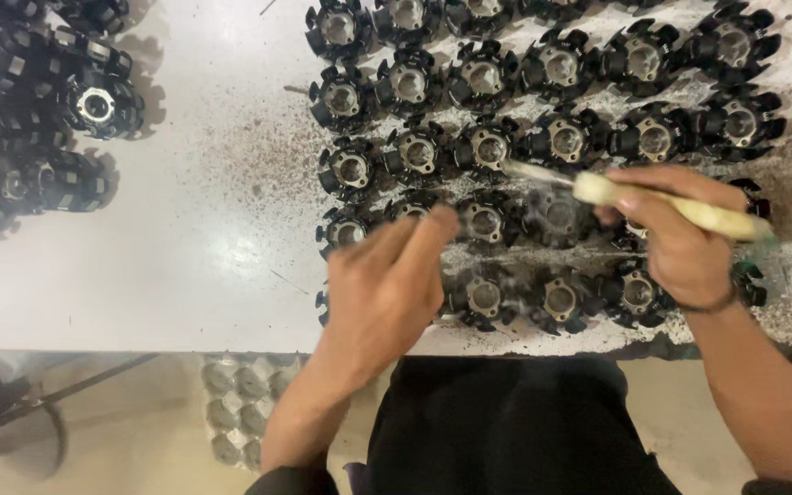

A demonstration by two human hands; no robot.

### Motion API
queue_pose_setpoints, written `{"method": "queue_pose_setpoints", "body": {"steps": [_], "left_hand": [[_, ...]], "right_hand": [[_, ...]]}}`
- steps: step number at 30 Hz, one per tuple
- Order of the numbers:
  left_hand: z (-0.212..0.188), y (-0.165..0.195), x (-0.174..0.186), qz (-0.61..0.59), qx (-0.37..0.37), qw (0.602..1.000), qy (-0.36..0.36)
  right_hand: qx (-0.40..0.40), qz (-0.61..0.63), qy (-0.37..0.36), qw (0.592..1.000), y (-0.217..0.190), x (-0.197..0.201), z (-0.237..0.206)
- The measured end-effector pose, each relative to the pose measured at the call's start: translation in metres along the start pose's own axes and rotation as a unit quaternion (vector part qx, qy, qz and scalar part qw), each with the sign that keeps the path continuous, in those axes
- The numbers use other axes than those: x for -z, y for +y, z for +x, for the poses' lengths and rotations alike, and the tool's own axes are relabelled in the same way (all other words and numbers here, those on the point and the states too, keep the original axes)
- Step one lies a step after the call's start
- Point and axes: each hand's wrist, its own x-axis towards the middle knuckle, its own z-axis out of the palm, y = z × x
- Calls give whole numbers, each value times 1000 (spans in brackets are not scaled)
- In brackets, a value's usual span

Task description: The person solders components on black motor housings arranged in rows on a workbench, using a soldering iron in the right hand while the left hand positions solder or parts, working through the units one at a time. Later, the person touches red test leads to the housings, appearing to test them.

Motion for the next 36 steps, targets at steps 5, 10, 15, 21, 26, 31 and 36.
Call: {"method": "queue_pose_setpoints", "body": {"steps": [5, 10, 15, 21, 26, 31, 36], "left_hand": [[54, -22, -29, 68, -40, 993, 88], [39, -75, -98, 65, 83, 994, -22], [21, -98, -118, 47, 97, 993, -50], [39, -105, -118, 0, 83, 995, -64], [43, -101, -117, 40, 95, 989, -105], [44, -97, -120, 39, 87, 993, -74], [36, -97, -121, 27, 86, 994, -58]], "right_hand": [[-26, 9, 9, 1000, 35, -9, 31], [-59, -9, 9, 998, 43, -9, 29], [-51, -1, -8, 999, 39, -13, 28], [-59, 2, -6, 998, 35, -17, 31], [-53, -11, -10, 998, 34, -17, 28], [-58, 13, 16, 998, 36, -16, 28], [-51, 13, 16, 998, 39, -13, 29]]}}
